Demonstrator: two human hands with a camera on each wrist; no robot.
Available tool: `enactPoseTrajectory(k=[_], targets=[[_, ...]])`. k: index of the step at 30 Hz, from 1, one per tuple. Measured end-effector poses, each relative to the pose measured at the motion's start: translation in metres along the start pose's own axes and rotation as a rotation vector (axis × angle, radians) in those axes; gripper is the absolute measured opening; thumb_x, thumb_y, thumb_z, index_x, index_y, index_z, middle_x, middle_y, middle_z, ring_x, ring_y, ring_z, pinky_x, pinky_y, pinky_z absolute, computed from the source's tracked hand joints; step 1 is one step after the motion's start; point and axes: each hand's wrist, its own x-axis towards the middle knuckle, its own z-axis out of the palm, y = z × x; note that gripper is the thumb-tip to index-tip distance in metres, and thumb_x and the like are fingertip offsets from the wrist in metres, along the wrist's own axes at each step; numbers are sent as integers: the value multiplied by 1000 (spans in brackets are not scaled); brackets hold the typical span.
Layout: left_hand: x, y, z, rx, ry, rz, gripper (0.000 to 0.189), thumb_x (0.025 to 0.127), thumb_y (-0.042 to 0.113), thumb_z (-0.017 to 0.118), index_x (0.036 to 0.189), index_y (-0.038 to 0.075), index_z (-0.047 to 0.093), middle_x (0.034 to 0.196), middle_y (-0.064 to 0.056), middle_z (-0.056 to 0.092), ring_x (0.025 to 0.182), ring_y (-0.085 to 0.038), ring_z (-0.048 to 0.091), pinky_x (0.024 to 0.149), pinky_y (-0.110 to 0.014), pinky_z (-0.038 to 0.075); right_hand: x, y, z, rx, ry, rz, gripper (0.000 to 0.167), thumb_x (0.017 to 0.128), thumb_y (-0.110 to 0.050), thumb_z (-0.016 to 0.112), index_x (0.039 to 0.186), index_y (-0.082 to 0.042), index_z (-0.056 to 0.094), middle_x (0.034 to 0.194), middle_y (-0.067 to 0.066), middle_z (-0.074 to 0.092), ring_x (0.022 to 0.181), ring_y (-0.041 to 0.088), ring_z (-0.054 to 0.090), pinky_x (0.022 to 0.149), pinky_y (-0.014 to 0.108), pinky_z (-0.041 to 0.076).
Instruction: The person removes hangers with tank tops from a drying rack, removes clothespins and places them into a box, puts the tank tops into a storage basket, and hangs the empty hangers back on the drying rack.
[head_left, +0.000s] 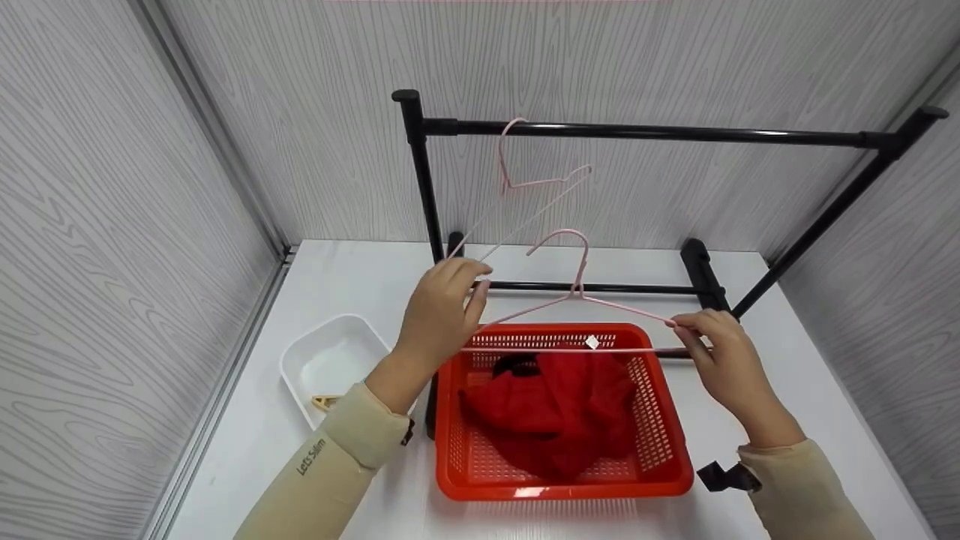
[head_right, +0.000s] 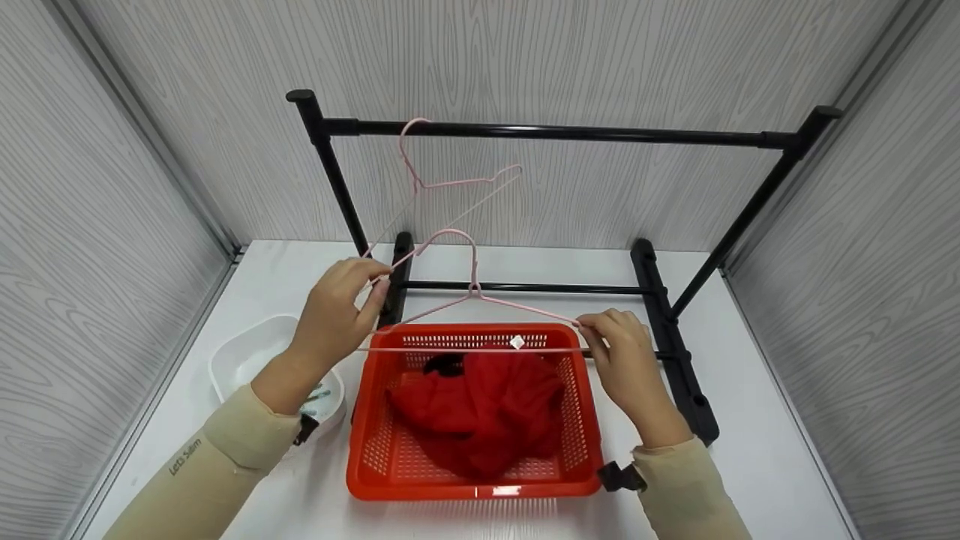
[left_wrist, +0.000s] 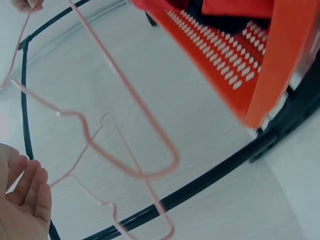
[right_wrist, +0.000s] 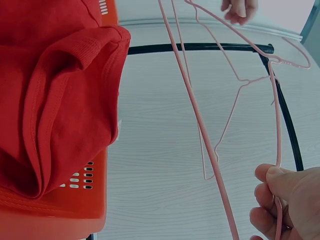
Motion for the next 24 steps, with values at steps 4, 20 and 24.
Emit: enactPoseTrajectory(k=[4, 20, 24], targets=[[22, -8, -10, 87, 20, 1, 19, 99, 12, 59, 115, 5, 66, 117, -10, 65, 111, -28, 60, 98, -41, 48, 0, 2, 0, 5, 15, -11, 12, 90, 4, 69, 100, -2, 73, 89, 7, 67, 87, 13, 51, 75, 26, 40], [86, -26, -35, 302, -20, -104, 45, 100, 21, 56, 142, 7, 49, 154, -17, 39, 140, -33, 37, 112, -47, 34, -1, 5, -1, 1, -1, -7, 11, 91, 2, 69, 100, -3, 73, 89, 6, 67, 85, 12, 49, 73, 27, 39], [103, -26, -39, 336, -28, -125, 52, 101, 22, 55, 149, 8, 42, 159, -16, 32, 146, -31, 29, 115, -46, 29, -2, 4, 0, -4, -10, 0, 10, 92, 0, 69, 100, -4, 73, 89, 6, 67, 86, 12, 50, 74, 27, 40]])
